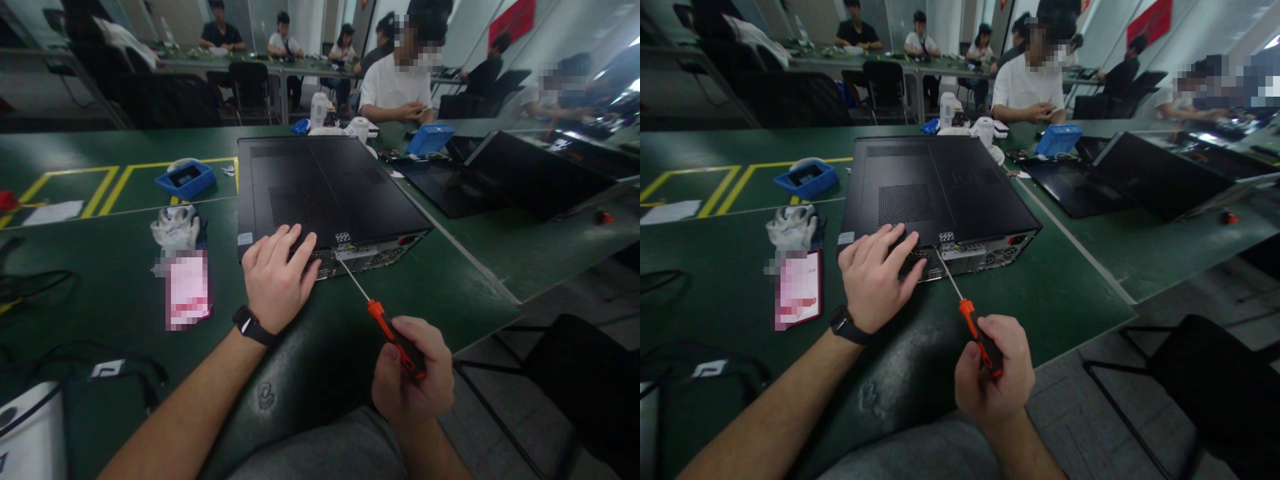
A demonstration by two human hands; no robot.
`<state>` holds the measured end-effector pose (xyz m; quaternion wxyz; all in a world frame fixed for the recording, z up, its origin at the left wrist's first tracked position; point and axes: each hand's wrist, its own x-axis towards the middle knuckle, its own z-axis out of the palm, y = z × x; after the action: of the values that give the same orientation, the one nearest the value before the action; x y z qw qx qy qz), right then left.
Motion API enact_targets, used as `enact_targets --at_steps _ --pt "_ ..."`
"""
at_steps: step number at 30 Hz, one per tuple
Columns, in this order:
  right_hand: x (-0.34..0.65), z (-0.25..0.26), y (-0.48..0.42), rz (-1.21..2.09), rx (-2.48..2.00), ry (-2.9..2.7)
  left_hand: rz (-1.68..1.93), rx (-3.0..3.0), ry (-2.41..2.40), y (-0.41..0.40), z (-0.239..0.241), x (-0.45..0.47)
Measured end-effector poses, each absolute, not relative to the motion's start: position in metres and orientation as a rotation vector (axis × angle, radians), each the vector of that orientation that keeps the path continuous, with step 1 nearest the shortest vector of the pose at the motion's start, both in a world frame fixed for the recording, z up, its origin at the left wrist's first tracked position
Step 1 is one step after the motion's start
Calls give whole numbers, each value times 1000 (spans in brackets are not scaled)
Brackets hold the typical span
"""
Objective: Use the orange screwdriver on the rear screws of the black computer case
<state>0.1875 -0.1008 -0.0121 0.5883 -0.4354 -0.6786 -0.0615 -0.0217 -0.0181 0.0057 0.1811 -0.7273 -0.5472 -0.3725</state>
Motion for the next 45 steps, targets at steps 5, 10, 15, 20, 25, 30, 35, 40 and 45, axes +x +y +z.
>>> enact_targets --at_steps 5,10,15,20,25,30,35,40,45 --pt "188 -20 -104 -193 -1074 -1521 -1046 -2058 -1552 -17 4 -22" --pt "190 -26 -107 -185 -1110 -1532 -1062 -2062 -1553 -18 5 -22" --pt "187 -15 -102 -118 -1004 -1573 -1059 -2057 -1542 -18 5 -22" --pt "186 -14 -104 -131 -1064 -1536 -1046 -2047 -1531 -18 6 -22" --pt "190 -24 -109 -195 -1141 -1515 -1055 -2057 -1540 -18 5 -23" --pt "190 -16 -105 -115 -1051 -1575 -1070 -2074 -1555 -17 4 -23" --pt "187 -14 -102 -179 -1045 -1552 -1064 -2063 -1553 -18 6 -22" --pt "190 -24 -107 -232 -1160 -1510 -1050 -2057 -1542 -18 7 -22" --pt "188 -18 -104 -159 -1076 -1531 -1035 -2051 -1540 -17 5 -22"
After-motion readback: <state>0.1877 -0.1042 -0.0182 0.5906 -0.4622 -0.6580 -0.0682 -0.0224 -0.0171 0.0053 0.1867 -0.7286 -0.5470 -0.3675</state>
